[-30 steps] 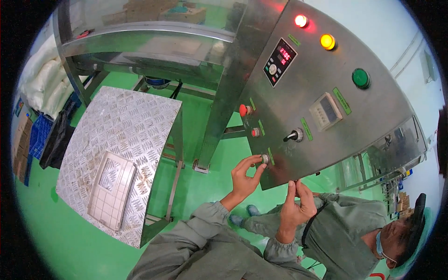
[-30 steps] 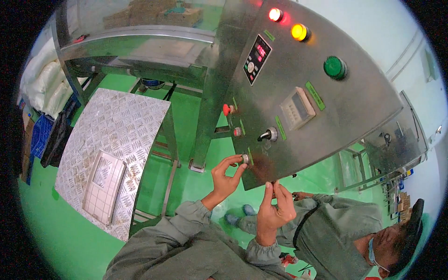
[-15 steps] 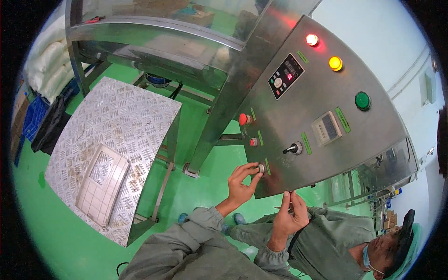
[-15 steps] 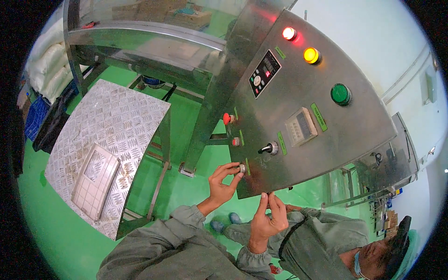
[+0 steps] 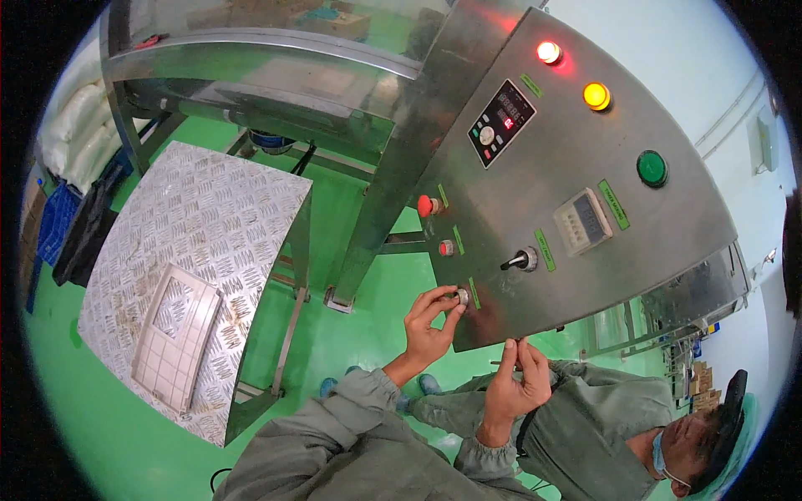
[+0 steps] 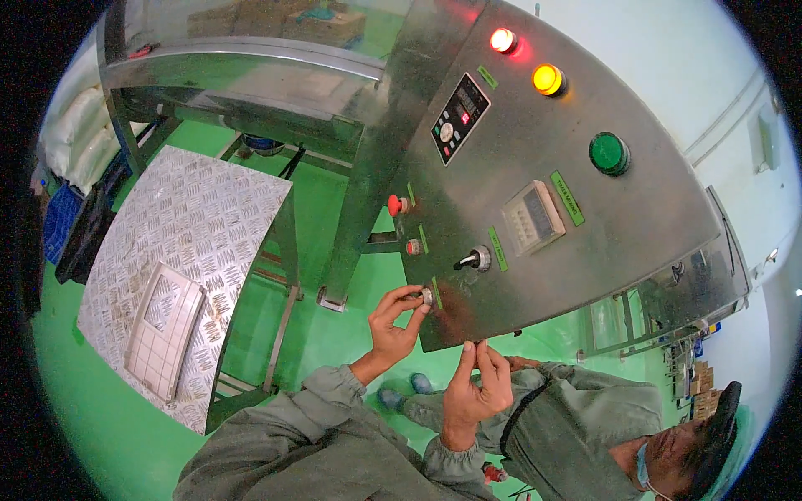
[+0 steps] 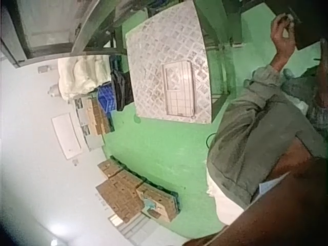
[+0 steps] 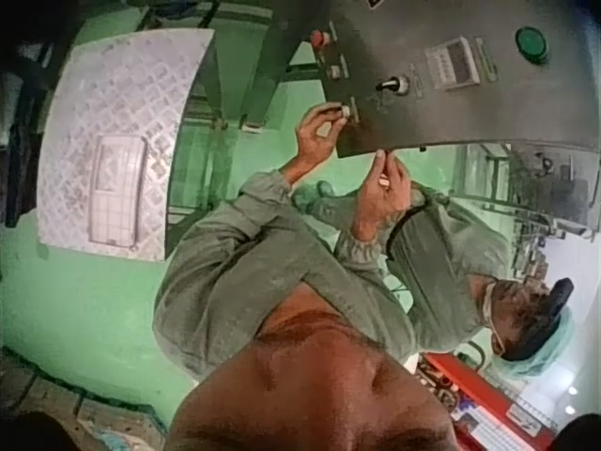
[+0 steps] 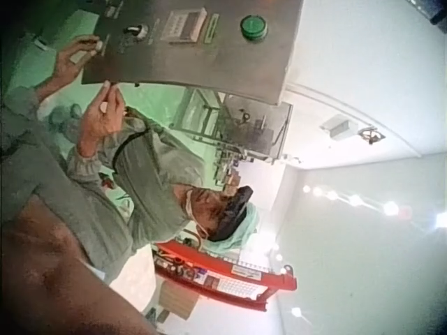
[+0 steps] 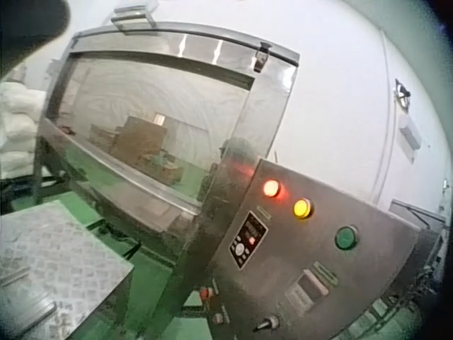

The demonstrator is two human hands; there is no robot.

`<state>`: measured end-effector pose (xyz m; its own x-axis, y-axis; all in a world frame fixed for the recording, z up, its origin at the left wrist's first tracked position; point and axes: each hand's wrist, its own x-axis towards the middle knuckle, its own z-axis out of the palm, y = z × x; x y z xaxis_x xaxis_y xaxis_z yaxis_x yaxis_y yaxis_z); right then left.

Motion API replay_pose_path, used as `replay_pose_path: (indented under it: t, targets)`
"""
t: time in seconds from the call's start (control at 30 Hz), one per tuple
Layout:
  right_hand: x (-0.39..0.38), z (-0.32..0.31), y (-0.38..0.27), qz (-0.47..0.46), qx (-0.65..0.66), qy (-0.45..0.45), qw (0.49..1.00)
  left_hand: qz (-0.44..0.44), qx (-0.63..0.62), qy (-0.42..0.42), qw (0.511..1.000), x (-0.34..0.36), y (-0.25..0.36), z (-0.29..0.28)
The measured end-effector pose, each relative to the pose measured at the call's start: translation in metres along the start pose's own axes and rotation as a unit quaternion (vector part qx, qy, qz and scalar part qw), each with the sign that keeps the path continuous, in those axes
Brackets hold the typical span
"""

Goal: Perform maintenance and troubleshooting on an industrial control panel and electrical components.

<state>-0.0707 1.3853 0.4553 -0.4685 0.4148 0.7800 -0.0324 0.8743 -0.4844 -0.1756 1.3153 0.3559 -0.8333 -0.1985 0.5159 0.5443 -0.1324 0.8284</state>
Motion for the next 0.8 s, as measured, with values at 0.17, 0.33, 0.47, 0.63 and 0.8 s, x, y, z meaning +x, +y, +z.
replay_pose_path:
  t: [0.17, 0.33, 0.47, 0.63, 0.8]
  targets:
    - [0.001, 0.001, 0.001, 0.021, 0.002, -0.002, 1.000, 0.007, -0.013, -0.008, 1.000, 0.002, -0.003, 0.003]
    - [0.005, -0.002, 0.000, 0.040, 0.035, -0.003, 0.999, 0.022, -0.004, -0.017, 1.000, 0.005, 0.000, 0.004]
    - [0.003, 0.003, 0.006, 0.049, 0.053, 0.010, 0.997, 0.022, 0.006, -0.021, 1.000, 0.006, -0.003, 0.004]
    - [0.006, 0.003, 0.017, 0.037, 0.029, 0.025, 0.999, 0.066, 0.055, -0.062, 0.994, 0.018, 0.003, -0.005]
    - [0.006, 0.003, 0.010, 0.063, 0.057, 0.021, 0.996, 0.107, 0.079, -0.073, 0.988, 0.038, 0.018, -0.011]
